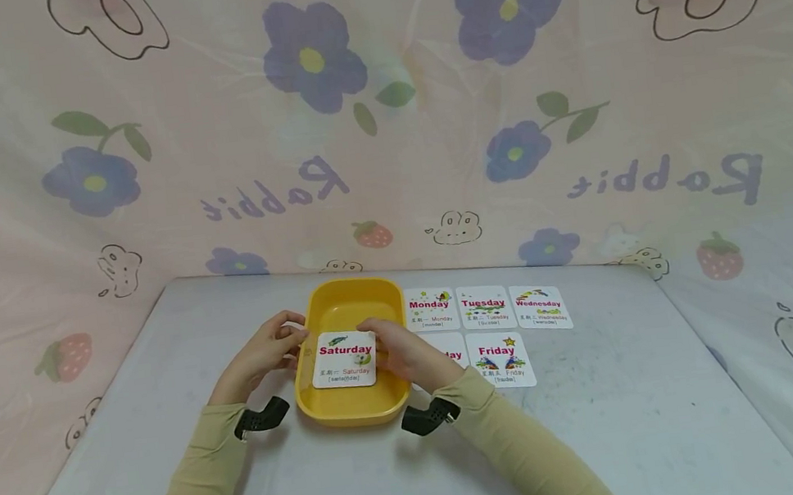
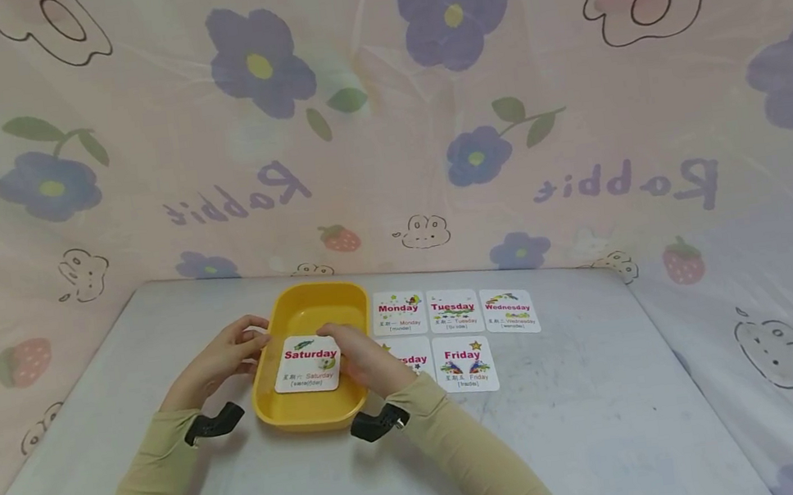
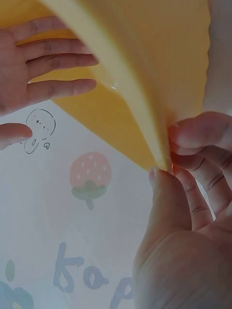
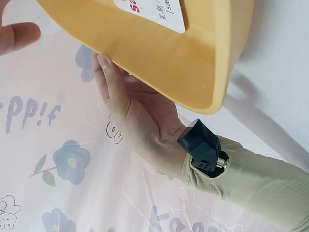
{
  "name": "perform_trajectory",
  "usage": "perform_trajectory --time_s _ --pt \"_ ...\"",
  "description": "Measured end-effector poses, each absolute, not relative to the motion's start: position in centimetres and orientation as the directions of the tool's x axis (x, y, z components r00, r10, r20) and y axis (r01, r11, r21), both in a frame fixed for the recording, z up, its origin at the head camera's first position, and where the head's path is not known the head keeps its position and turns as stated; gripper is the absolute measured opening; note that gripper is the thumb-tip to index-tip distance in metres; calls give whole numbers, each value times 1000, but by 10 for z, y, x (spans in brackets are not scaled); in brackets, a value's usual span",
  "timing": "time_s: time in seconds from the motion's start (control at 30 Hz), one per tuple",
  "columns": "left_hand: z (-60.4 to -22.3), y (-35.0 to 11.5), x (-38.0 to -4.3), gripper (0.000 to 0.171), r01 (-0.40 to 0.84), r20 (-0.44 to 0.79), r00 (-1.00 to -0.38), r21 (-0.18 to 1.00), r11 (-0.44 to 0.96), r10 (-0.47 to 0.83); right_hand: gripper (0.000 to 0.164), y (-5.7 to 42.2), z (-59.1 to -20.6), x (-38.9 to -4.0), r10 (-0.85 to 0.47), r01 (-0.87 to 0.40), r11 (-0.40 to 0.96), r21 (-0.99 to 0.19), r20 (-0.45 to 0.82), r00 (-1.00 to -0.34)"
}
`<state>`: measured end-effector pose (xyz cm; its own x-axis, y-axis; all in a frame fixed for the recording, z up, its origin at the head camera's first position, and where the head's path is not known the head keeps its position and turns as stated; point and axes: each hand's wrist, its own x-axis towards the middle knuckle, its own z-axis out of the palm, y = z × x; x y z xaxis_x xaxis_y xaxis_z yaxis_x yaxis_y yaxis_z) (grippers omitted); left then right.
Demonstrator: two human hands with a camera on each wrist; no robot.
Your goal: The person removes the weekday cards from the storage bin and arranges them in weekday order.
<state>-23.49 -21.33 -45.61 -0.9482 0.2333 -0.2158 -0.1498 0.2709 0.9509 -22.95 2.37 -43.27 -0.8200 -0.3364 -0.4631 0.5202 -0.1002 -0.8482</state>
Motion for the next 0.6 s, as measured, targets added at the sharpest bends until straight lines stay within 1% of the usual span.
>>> perform_trajectory --time_s 0.23,0.43,0.6 --pt "-455 -213 -234 34 -162 -227 -948 947 278 221 47 25 -427 -228 -365 481 -58 -875 -430 -826" --pt "-455 -213 -235 35 -164 -230 -948 946 278 220 47 30 -422 -226 -383 487 -32 -873 -439 -812" --pt "-455 -212 -236 35 -169 -235 -948 944 283 217 50 34 -420 -228 -427 479 -33 -877 -421 -800"
